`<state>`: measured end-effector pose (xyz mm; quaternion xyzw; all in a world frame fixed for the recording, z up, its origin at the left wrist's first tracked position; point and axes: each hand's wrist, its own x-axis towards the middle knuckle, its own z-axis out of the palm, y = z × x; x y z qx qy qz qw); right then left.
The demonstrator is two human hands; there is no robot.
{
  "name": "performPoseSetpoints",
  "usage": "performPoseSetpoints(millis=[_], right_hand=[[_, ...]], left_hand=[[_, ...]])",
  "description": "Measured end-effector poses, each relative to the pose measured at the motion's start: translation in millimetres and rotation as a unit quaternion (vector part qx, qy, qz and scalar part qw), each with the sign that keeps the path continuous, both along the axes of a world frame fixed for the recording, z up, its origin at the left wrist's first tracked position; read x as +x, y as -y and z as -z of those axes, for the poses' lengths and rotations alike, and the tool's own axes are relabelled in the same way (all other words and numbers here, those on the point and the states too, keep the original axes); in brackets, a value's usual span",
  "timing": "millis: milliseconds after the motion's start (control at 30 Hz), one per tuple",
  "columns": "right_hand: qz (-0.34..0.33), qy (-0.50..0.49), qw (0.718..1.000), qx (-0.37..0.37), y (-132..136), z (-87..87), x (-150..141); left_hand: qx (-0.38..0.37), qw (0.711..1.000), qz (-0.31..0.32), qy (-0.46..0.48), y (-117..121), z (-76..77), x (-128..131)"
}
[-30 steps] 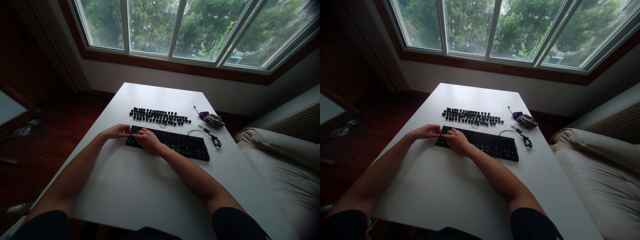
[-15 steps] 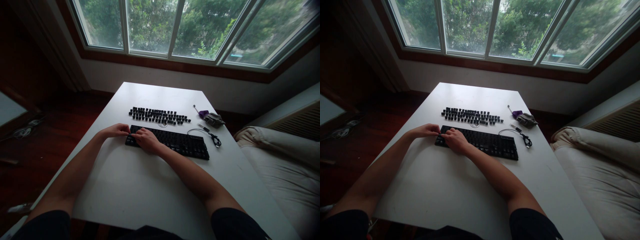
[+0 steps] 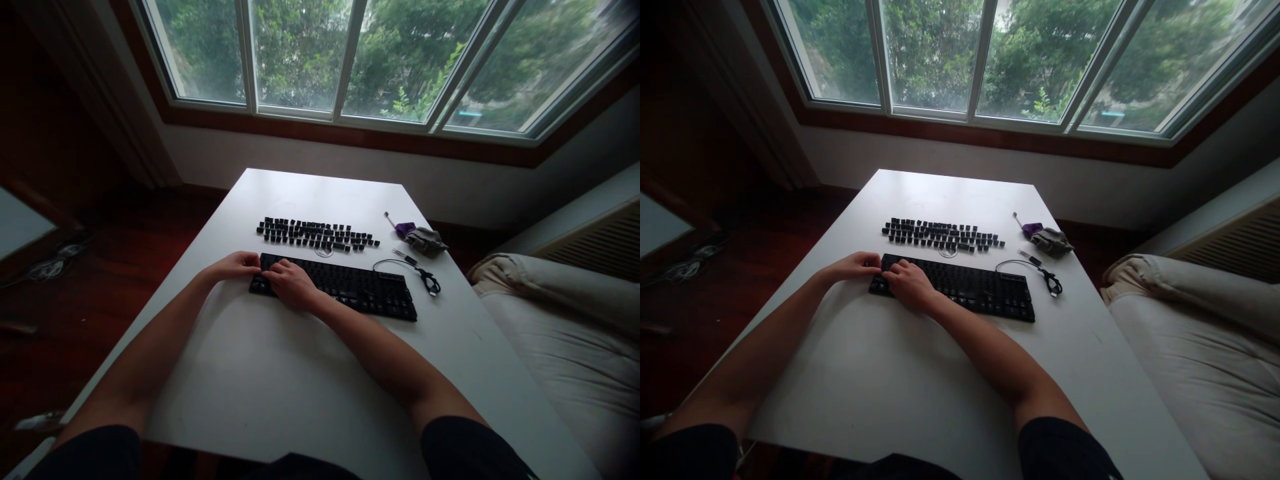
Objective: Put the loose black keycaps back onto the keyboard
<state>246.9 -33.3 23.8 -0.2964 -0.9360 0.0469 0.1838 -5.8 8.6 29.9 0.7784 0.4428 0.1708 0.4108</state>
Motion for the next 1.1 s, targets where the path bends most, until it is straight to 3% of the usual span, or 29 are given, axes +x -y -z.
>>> performPoseSetpoints(millis=[833,1100], right_hand=[[-0.001,-0.025,1.0,0.005,-1.4,6.7,1.7],[-0.014,-0.04,0.999,-0.033,-2.3,-2.1,6.9]], left_hand=[[0.026,1.0,-0.001,-0.012,3.5,-1.8,1.7],[0.026,0.999,-0.007,-0.018,3.5,-0.7,2.3]])
